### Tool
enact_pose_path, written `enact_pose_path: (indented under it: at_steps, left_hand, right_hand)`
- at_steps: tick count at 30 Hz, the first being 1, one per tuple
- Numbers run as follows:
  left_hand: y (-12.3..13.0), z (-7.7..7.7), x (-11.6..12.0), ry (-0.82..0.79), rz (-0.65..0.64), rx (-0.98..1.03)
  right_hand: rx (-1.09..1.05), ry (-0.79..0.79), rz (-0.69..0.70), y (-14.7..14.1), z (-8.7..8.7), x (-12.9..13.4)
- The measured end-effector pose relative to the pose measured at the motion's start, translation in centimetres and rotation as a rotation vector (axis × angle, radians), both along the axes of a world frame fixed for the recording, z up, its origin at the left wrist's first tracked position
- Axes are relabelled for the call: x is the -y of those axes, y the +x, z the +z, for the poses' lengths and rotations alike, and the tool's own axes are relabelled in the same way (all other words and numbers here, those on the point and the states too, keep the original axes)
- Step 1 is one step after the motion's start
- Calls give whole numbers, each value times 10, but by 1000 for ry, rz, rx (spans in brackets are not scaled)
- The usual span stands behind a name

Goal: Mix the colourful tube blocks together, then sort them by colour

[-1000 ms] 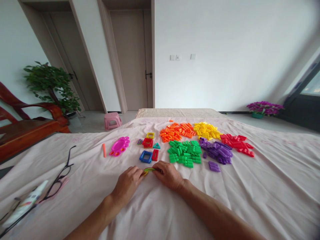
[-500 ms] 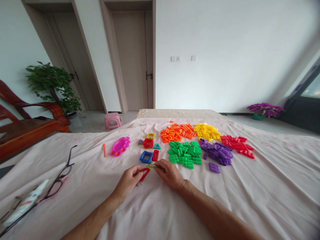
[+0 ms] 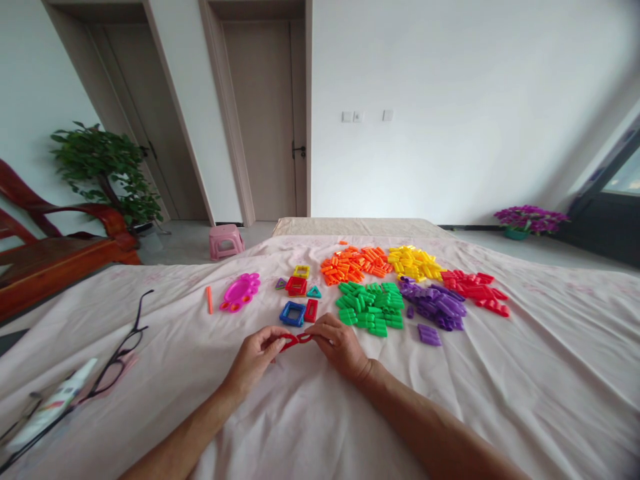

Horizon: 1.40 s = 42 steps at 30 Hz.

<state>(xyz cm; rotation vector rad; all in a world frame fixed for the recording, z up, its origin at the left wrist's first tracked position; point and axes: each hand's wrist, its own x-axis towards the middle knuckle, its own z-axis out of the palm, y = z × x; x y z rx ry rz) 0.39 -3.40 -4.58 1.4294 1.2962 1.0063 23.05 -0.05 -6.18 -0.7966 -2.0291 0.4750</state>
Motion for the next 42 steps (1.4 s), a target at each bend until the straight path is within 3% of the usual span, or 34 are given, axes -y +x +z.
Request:
enact_pose_path:
  at_steps: [7,13,17,23,27,35,39,42]
  left_hand:
    - [9,-7,1,-22,-105,26]
    - [14,-9,3,22,-150,91]
    - [17,-4,4,-68,-181,99]
    - [18,0,6,-77,-113,84]
    - [19,-2,7,-60,-75,88]
    - [19,-5,8,11,-32,-23]
    - [18,-7,9,122,11,-127]
    - [19,-6,10,213,-2,-168]
  right_hand:
    - [21,28,151,-3,6,3]
    - [-13,-67,139,-6,7,7]
    - [50,-173,115,-10,6,8]
    - [-38,-298,7,-14,3,9]
    - [-105,-312,75,-13,8,13]
    - [18,-282,223,-9,25,18]
    - [42,-317,289,-8,32,20]
    - [40,-331,289,-10,28,20]
